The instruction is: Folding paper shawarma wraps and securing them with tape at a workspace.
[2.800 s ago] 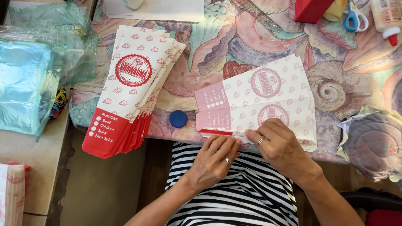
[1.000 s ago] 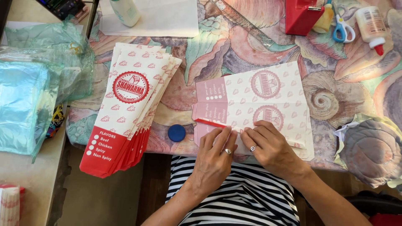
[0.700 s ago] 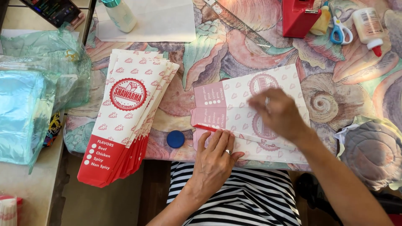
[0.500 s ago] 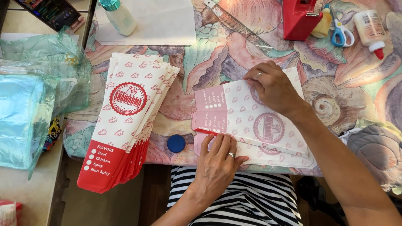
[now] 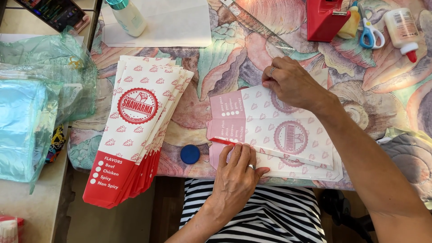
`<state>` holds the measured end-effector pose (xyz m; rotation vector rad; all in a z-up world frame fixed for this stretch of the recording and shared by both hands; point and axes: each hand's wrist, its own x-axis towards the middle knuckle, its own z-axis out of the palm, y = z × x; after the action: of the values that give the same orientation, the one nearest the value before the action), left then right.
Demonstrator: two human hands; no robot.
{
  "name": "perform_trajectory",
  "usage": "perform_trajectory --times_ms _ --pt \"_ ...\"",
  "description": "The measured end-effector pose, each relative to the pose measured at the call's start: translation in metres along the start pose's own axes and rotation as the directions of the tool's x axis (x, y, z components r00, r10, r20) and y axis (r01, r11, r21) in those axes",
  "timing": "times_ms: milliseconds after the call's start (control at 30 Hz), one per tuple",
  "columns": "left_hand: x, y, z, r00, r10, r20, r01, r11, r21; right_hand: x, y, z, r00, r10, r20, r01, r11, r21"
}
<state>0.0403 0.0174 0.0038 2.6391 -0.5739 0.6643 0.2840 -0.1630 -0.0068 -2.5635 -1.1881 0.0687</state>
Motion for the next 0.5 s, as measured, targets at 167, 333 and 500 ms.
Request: perform_trajectory --times_ms 167,333,500 --pt "-0.002 -0.001 0.001 1.0 0.0 0.004 0.0 1.0 0.013 -0.016 -0.032 -0.026 0.994 -0.061 -0.091 0.058 0.998 -0.031" --pt "-0.007 -0.002 0.004 1.0 -0.001 0.004 0.001 1.0 -0.024 -0.073 -0.1 -0.038 0.942 -0.202 -0.268 0.144 0.965 -0.221" --pt "-0.013 -0.004 0.006 1.0 -0.002 -0.019 -0.001 0.993 -0.116 -0.12 -0.139 0.006 0.862 -0.293 -0.413 0.119 0.91 -0.396"
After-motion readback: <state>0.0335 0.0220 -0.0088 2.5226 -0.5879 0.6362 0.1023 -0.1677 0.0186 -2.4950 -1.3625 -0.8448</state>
